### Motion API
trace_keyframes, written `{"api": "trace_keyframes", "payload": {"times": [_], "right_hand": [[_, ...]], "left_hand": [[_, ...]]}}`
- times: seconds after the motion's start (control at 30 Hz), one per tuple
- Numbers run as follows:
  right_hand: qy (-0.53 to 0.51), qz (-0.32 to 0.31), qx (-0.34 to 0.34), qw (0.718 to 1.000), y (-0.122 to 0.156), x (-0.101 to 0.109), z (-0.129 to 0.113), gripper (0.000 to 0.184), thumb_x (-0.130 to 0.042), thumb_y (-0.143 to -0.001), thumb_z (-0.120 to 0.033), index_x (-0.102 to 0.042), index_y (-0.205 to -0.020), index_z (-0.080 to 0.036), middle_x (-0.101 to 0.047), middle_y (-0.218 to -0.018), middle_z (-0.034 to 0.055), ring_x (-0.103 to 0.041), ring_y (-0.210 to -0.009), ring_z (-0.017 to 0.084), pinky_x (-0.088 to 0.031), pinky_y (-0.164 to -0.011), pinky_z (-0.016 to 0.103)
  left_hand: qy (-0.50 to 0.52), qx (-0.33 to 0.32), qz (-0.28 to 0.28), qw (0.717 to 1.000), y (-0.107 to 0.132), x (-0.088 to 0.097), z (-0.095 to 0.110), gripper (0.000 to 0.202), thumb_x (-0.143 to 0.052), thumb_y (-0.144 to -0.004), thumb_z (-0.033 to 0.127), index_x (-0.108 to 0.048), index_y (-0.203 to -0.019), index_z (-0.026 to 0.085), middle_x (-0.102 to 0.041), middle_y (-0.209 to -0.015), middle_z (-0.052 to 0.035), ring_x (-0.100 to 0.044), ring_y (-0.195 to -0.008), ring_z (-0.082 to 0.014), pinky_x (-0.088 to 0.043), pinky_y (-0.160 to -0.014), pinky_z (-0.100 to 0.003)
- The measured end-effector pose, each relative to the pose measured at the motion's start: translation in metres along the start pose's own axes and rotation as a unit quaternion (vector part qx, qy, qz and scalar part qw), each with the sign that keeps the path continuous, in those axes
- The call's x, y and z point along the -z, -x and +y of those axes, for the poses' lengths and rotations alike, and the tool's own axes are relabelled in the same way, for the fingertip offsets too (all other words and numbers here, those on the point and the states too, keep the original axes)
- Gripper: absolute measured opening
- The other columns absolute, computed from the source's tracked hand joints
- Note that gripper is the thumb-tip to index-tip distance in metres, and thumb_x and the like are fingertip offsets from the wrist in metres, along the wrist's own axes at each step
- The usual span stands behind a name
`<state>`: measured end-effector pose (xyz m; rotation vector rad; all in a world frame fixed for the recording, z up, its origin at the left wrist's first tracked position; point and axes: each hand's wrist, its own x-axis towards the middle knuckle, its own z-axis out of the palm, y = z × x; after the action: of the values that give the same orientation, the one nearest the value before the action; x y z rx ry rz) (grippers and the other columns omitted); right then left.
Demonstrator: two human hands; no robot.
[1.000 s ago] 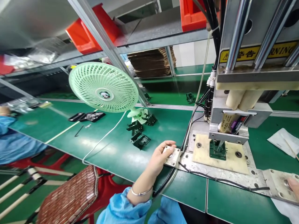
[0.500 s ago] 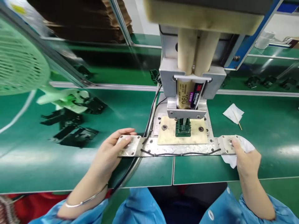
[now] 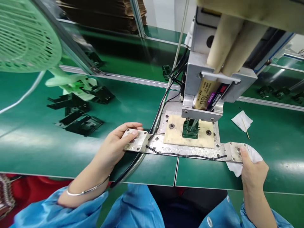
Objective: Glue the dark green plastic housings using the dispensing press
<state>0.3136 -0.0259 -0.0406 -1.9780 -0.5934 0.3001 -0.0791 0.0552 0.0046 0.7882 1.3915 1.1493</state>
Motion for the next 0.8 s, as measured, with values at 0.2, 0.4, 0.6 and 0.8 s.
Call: {"api": "trace_keyframes", "payload": {"times": [0.2, 0.4, 0.6, 0.8], "right_hand": [[0.032, -0.002, -0.026, 0.999, 0.0, 0.0, -0.004, 0.053, -0.083, -0.061, -0.06, -0.076, -0.082, -0.012, -0.075, -0.085, 0.0141, -0.071, -0.087, 0.038, -0.057, -0.063, 0.039], [0.018, 0.004, -0.018, 1.0, 0.001, 0.0, -0.006, 0.051, -0.084, -0.06, -0.058, -0.076, -0.081, -0.012, -0.075, -0.084, 0.0135, -0.071, -0.085, 0.037, -0.057, -0.06, 0.037], [0.013, -0.002, -0.007, 1.0, -0.002, 0.0, 0.0, 0.058, -0.083, -0.061, -0.061, -0.077, -0.088, -0.011, -0.076, -0.088, 0.0129, -0.071, -0.089, 0.037, -0.057, -0.07, 0.039], [0.005, -0.014, 0.024, 1.0, -0.003, -0.001, 0.01, 0.065, -0.08, -0.065, -0.064, -0.076, -0.099, -0.009, -0.075, -0.095, 0.0147, -0.07, -0.096, 0.038, -0.055, -0.082, 0.043]], "left_hand": [[-0.024, -0.006, -0.007, 1.0, -0.003, 0.004, -0.003, 0.054, -0.09, -0.057, 0.049, -0.071, -0.099, 0.019, -0.07, -0.095, -0.0019, -0.062, -0.076, -0.015, -0.049, -0.063, -0.019], [-0.034, -0.015, -0.008, 0.999, -0.004, 0.004, -0.003, 0.057, -0.09, -0.056, 0.051, -0.072, -0.1, 0.019, -0.07, -0.097, -0.0041, -0.063, -0.075, -0.0163, -0.05, -0.062, -0.02], [-0.027, -0.01, 0.001, 1.0, -0.001, 0.002, 0.0, 0.053, -0.09, -0.057, 0.048, -0.071, -0.097, 0.019, -0.07, -0.095, -0.0035, -0.062, -0.075, -0.0156, -0.05, -0.063, -0.02], [-0.132, -0.072, 0.025, 0.988, 0.003, 0.006, -0.002, 0.045, -0.081, -0.069, 0.046, -0.068, -0.104, 0.021, -0.069, -0.099, -0.0034, -0.062, -0.083, -0.0196, -0.05, -0.072, -0.026]]}}
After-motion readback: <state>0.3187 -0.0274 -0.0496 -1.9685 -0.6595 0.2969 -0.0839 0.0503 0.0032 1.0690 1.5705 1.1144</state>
